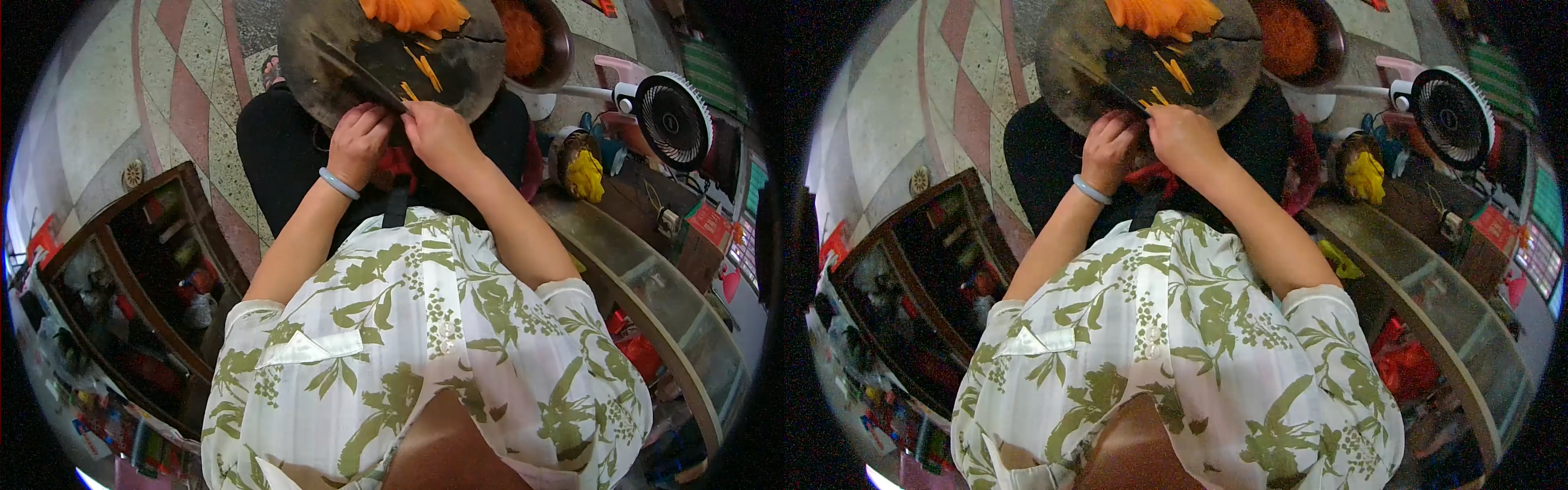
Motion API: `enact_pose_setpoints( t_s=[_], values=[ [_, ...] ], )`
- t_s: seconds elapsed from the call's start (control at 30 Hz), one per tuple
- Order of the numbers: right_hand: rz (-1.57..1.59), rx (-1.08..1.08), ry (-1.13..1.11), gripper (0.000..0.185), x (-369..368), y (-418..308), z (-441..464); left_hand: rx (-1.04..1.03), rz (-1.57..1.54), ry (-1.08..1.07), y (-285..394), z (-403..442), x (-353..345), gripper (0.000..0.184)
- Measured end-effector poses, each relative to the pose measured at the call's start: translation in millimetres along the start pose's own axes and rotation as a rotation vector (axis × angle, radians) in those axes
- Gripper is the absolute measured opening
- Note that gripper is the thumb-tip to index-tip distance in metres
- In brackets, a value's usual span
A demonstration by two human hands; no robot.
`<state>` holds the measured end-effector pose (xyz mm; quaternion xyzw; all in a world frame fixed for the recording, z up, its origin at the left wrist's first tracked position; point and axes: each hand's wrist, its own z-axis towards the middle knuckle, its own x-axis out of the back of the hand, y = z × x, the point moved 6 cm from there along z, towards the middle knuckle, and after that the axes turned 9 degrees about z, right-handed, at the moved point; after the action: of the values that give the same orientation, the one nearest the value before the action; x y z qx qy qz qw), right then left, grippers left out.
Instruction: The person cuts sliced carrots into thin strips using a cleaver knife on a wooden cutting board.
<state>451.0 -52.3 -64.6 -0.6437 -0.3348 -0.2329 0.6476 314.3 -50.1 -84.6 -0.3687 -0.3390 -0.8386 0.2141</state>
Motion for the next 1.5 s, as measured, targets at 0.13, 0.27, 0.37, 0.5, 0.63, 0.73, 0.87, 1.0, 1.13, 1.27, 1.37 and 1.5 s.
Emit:
enact_pose_setpoints(
  t_s=[0.13, 0.27, 0.37, 0.5, 0.63, 0.73, 0.87, 1.0, 1.13, 1.27, 1.37, 1.5],
  values=[
    [-0.011, -0.067, -0.075, 0.024, 12.1, -4.9, -11.0, -0.003, -0.017, 0.009, -1.1, -2.6, 2.1, 0.026],
    [0.037, -0.118, -0.113, 0.022, 13.1, -3.8, -22.0, 0.006, -0.006, 0.013, -1.1, -3.1, -1.6, 0.027],
    [0.05, -0.127, -0.129, 0.021, 11.6, -4.1, -21.1, -0.002, -0.014, 0.024, -0.7, -1.8, 1.8, 0.026],
    [-0.001, -0.097, -0.155, 0.023, 7.4, -0.8, -16.4, -0.004, -0.008, 0.012, -0.5, -1.1, -0.7, 0.026],
    [0.02, -0.081, -0.106, 0.022, -0.9, 4.2, -1.2, -0.002, -0.003, -0.005, 0.8, -2.7, -2.4, 0.029],
    [0.052, -0.069, -0.053, 0.021, 9.4, 4.9, 9.0, -0.022, 0.022, -0.01, -0.2, -2.5, -1.1, 0.031],
    [0.121, -0.135, 0.014, 0.02, 39.5, 12.6, 4.1, -0.07, 0.06, -0.029, 4.5, -2.6, -2.4, 0.034],
    [0.261, -0.21, 0.104, 0.021, 53.7, 23.9, -1.2, -0.075, 0.116, -0.104, 15.7, 9.3, -7.5, 0.037],
    [0.475, -0.419, 0.131, 0.022, 60.4, 33.3, -6.2, -0.043, 0.126, -0.107, 16.6, 15.1, -12.0, 0.039],
    [0.768, -0.496, 0.136, 0.02, 58.8, 39.7, -10.9, 0.507, -0.35, -0.043, -3.5, 23.3, -10.9, 0.029],
    [1.059, -0.523, 0.045, 0.02, 46.6, 39.1, -8.4, 1.19, -1.244, -0.053, -15.9, 35.5, -26.9, 0.038],
    [1.167, -0.53, -0.012, 0.021, 25.3, 39.3, -1.8, 1.256, -1.982, -0.093, -2.1, 61.1, -31.4, 0.038]
  ],
)
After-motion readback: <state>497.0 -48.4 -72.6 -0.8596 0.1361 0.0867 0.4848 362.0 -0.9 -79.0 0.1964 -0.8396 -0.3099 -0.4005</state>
